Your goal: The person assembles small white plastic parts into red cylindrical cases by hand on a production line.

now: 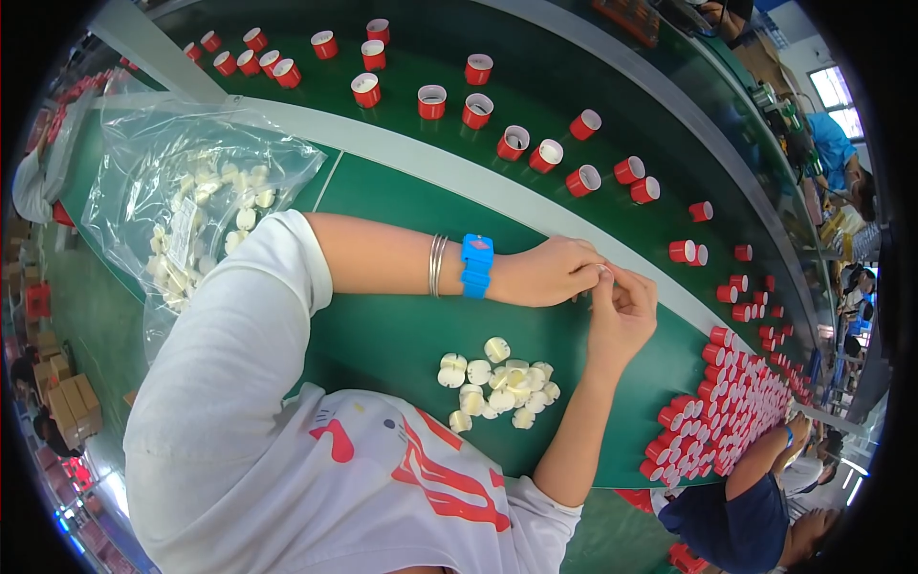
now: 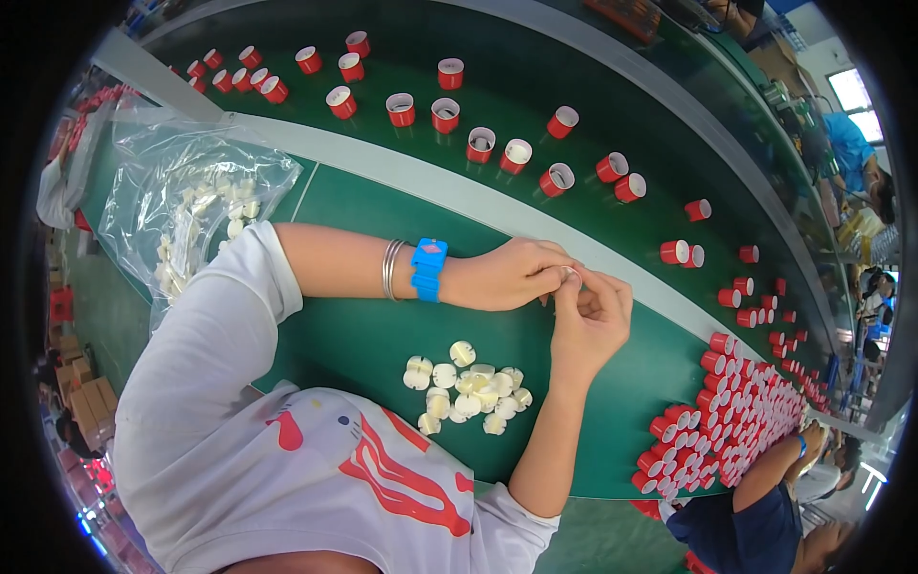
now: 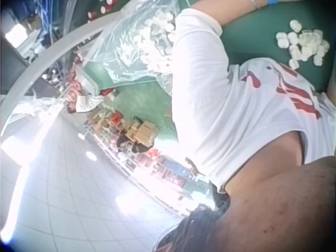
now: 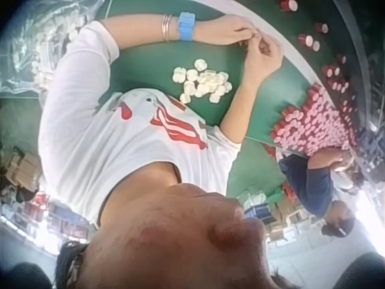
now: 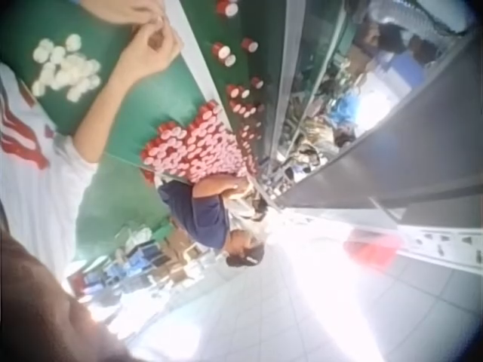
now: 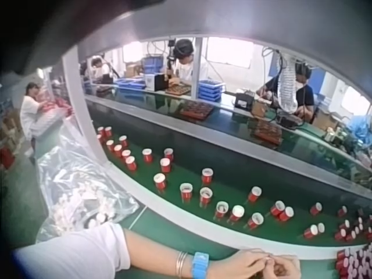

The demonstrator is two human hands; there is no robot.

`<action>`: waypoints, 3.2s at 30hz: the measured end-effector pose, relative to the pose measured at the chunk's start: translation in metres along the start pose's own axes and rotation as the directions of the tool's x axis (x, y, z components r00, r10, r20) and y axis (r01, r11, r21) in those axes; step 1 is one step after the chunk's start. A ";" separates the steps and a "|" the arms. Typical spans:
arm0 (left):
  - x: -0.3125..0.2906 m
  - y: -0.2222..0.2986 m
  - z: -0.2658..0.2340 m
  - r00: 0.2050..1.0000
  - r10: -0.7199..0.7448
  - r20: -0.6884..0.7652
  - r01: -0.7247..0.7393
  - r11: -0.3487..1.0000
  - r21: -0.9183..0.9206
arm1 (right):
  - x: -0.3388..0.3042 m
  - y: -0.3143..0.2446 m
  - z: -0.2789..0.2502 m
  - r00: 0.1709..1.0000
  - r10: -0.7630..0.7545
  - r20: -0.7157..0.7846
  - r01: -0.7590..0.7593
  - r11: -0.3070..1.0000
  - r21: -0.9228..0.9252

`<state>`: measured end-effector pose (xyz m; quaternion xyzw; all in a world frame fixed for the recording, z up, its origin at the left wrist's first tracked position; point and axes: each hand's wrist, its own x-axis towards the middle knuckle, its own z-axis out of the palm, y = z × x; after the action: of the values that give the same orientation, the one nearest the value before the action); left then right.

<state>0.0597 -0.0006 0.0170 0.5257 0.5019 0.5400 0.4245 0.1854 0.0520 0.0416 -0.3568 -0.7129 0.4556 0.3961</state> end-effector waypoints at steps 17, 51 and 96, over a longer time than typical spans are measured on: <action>-0.001 -0.002 -0.001 0.999 0.041 -0.004 -0.041 0.991 0.125 | -0.001 0.006 -0.005 0.996 -0.072 0.044 0.069 0.996 0.061; -0.012 0.005 -0.013 0.957 0.206 0.206 -0.251 0.943 0.220 | -0.002 -0.001 -0.016 0.954 0.234 0.190 -0.233 0.972 -0.025; -0.062 0.022 -0.207 0.911 -0.110 -0.398 0.412 0.163 0.897 | 0.087 -0.045 0.134 0.752 -0.328 0.571 0.533 0.813 -0.235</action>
<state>-0.1393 -0.0851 0.0420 0.5082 0.8568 0.0840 0.0249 0.0220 0.0639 0.0680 -0.1172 -0.9292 0.2778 0.2135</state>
